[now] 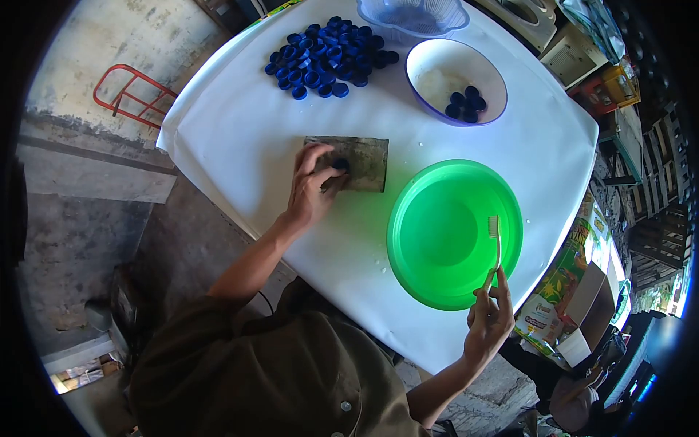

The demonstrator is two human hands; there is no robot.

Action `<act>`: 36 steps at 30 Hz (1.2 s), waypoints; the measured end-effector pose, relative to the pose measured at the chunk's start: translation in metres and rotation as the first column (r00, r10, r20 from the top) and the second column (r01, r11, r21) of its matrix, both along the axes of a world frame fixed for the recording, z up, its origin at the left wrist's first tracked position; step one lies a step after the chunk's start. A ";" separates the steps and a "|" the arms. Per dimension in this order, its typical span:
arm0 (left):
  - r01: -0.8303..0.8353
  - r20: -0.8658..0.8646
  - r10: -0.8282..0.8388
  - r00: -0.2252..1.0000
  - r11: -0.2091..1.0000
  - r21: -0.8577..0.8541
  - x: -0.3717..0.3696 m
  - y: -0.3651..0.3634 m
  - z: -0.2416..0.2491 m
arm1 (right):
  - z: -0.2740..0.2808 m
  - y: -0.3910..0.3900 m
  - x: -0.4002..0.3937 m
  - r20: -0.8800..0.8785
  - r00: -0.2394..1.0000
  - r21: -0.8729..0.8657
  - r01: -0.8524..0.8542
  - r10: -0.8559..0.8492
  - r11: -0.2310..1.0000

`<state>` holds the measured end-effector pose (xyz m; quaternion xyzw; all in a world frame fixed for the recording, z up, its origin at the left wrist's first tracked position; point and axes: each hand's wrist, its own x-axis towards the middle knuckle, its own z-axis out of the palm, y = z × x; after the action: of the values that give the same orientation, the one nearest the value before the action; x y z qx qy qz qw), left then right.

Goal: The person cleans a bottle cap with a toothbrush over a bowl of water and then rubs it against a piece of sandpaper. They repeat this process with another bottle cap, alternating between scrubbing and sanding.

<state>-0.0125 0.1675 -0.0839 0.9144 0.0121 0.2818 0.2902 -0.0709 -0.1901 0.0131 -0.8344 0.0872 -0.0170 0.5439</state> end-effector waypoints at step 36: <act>0.033 -0.375 -0.101 0.921 0.982 -0.184 -0.004 0.029 0.038 | -0.002 -0.013 -0.001 -0.008 0.988 0.125 -0.151 0.153 0.981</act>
<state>-0.0169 0.1960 -0.0458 0.9229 0.0614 0.0856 0.3704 -0.0723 -0.2035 0.0113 -0.8035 0.0287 0.0373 0.5935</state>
